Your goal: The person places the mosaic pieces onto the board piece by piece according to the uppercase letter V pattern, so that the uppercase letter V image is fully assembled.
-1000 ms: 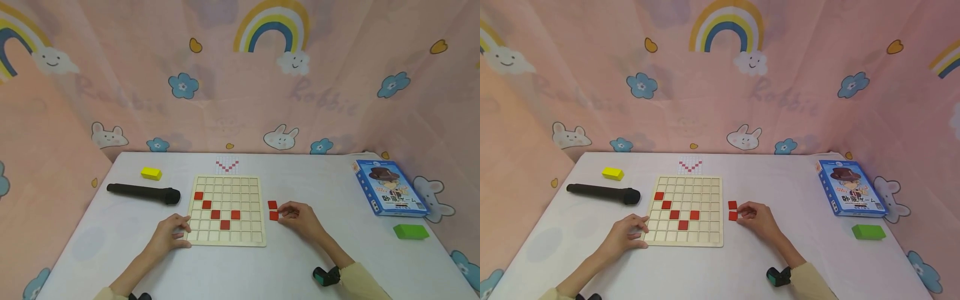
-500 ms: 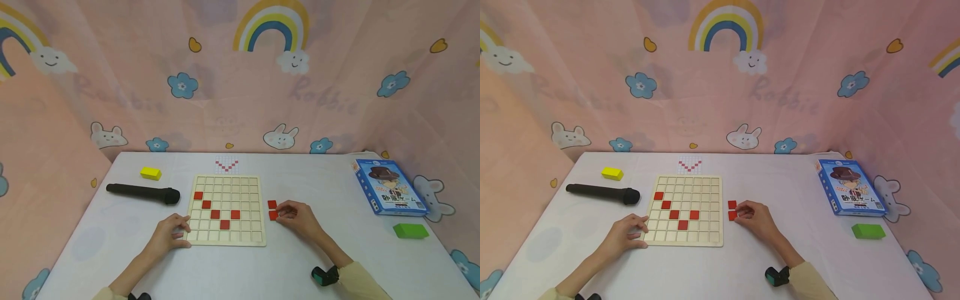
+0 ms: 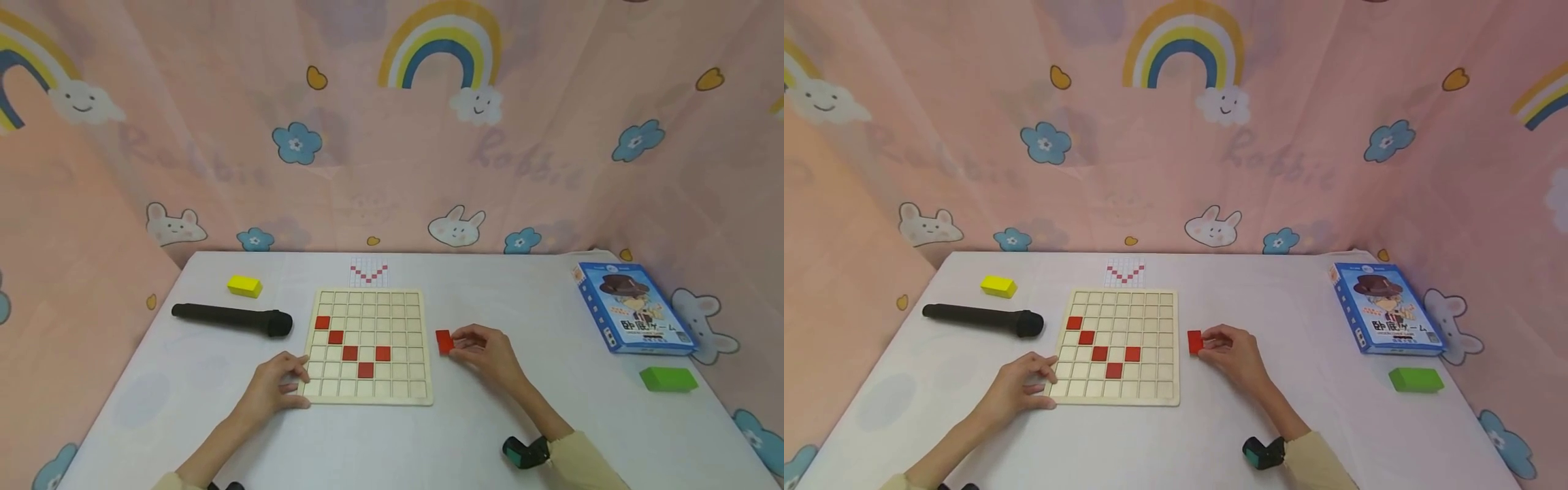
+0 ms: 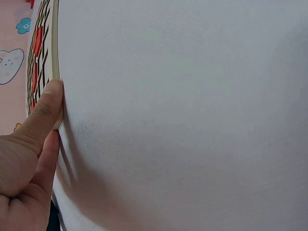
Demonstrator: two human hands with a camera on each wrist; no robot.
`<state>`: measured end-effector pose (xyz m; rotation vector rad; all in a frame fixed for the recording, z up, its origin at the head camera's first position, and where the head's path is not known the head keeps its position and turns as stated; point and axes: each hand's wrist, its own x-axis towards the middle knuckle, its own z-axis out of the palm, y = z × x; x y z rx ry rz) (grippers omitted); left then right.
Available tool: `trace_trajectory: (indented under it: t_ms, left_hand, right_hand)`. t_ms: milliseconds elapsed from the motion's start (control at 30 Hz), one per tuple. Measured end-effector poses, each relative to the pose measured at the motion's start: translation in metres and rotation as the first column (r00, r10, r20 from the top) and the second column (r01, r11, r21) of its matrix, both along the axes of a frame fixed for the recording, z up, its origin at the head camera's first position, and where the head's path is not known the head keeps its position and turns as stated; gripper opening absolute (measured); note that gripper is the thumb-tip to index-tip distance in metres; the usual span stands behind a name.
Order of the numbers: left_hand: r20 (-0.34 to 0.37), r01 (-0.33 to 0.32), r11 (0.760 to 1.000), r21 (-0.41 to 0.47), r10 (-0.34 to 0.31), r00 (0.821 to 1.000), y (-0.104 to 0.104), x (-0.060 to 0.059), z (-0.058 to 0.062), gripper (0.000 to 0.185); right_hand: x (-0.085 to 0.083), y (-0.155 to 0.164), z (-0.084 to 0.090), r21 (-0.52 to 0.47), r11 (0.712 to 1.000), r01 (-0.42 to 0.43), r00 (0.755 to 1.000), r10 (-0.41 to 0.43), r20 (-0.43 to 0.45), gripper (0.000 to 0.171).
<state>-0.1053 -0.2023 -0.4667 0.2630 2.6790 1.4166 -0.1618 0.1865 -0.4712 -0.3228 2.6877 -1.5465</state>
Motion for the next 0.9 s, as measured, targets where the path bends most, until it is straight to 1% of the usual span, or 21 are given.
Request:
trace_trajectory:
  t_ms: [167,400,567,800,900]
  left_hand:
    - [-0.001,0.002,1.000,0.000,-0.002,1.000,0.000,0.001,-0.001,0.037]
    - [0.010,-0.002,1.000,0.006,0.002,1.000,0.001,0.001,0.001,0.036]
    - [0.015,-0.005,1.000,0.004,0.005,1.000,0.001,0.001,0.001,0.037]
    - [0.012,-0.004,1.000,0.001,0.004,1.000,0.001,0.001,0.002,0.036]
    - [0.016,-0.005,1.000,0.003,0.005,1.000,0.001,0.001,0.002,0.036]
  right_hand:
    - [0.000,-0.005,0.004,0.018,0.999,0.029,1.000,-0.028,-0.012,0.028]
    - [-0.003,-0.012,0.007,0.012,1.000,0.027,1.000,-0.027,-0.007,0.029]
    - [-0.006,-0.017,0.005,-0.020,1.000,0.017,1.000,-0.017,-0.004,0.029]
    - [-0.008,-0.027,0.008,-0.097,0.995,0.008,1.000,-0.005,0.030,0.031]
    - [-0.009,-0.033,0.009,-0.114,0.993,0.011,0.999,-0.007,0.038,0.032]
